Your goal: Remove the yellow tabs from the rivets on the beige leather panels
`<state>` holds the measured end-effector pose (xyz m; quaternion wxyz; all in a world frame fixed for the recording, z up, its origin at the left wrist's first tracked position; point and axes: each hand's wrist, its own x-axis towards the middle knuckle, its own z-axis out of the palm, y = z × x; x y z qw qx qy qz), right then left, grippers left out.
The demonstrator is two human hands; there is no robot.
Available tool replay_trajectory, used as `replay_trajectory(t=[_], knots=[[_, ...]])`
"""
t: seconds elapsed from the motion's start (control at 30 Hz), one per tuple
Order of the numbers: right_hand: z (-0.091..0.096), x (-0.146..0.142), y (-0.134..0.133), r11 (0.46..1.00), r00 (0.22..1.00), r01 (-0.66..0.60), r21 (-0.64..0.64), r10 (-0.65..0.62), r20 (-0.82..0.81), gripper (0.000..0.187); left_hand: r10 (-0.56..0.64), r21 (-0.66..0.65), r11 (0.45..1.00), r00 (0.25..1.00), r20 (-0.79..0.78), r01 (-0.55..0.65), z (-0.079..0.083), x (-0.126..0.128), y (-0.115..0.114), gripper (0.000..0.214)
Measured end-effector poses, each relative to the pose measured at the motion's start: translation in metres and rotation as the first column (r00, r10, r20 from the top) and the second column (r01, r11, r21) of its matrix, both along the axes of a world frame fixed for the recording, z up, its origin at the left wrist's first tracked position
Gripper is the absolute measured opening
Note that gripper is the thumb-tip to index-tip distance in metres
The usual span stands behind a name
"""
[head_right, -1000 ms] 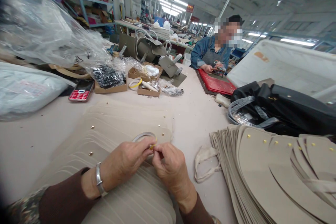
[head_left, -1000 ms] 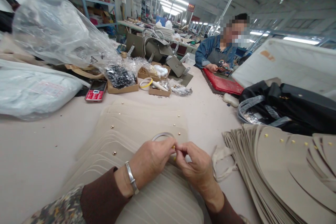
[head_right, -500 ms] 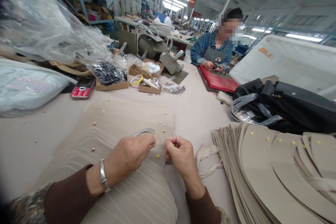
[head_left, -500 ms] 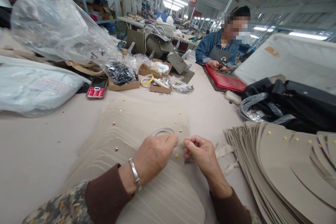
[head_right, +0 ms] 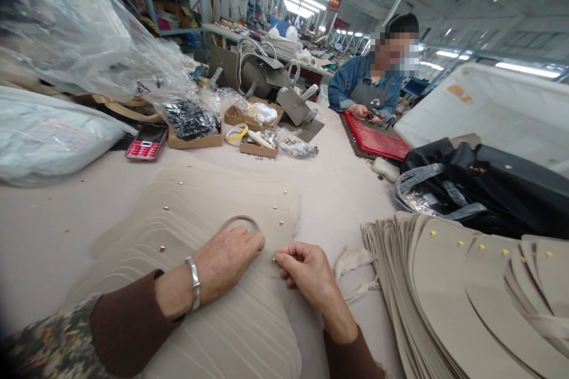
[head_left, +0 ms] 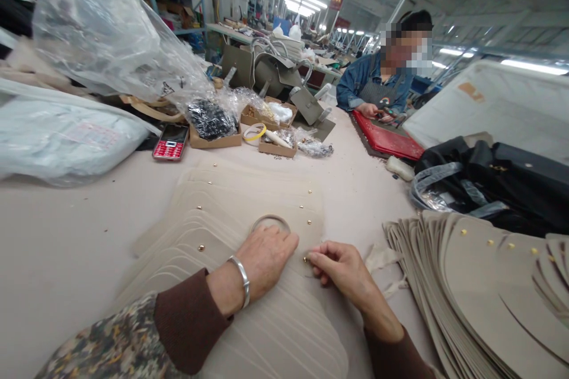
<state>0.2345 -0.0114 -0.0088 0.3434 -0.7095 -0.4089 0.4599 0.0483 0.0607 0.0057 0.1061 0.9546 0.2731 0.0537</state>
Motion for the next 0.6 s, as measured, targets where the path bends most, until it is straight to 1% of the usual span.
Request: replay_trajectory(t=[0.03,0.1,0.2,0.3,0.37,0.47,0.53,0.57,0.6], knots=[[0.0,-0.001,-0.003,1.0,0.999,-0.021,-0.007,0.022,0.043,0.027,0.002,0.0,1.0,1.0,0.003,-0.002,-0.001,0.0,0.0,0.011],[0.001,-0.005,-0.008,0.998,0.984,-0.062,0.018,0.058,0.168,0.026,-0.001,0.002,1.0,1.0,0.011,0.001,-0.002,0.0,0.001,0.01],[0.006,-0.012,-0.01,0.987,0.923,-0.147,0.063,0.114,0.366,0.023,-0.004,0.001,1.0,0.999,0.032,0.004,-0.004,0.0,0.001,0.009],[0.013,-0.018,-0.008,0.975,0.866,-0.205,0.091,0.137,0.48,0.022,-0.002,0.004,1.0,0.999,0.049,0.002,-0.006,0.0,0.0,0.008],[0.016,-0.021,-0.006,0.968,0.846,-0.228,0.1,0.147,0.512,0.023,-0.004,0.008,1.0,0.999,0.049,0.004,-0.006,-0.001,0.0,0.008],[0.011,-0.018,-0.006,0.968,0.835,-0.23,0.096,0.146,0.53,0.017,-0.002,0.002,1.0,0.999,0.034,0.002,-0.004,-0.001,-0.001,0.009],[0.006,-0.014,-0.009,0.979,0.852,-0.179,0.094,0.107,0.512,0.025,-0.001,-0.011,1.0,1.0,0.017,0.001,-0.001,-0.001,-0.001,0.009],[0.003,-0.011,-0.011,0.985,0.873,-0.143,0.094,0.081,0.481,0.027,-0.004,-0.017,1.0,1.0,0.009,0.004,0.0,-0.001,-0.001,0.009],[0.001,-0.009,-0.014,0.989,0.895,-0.115,0.09,0.064,0.441,0.025,-0.009,-0.02,1.0,1.0,0.004,0.009,0.002,-0.001,0.0,0.009]])
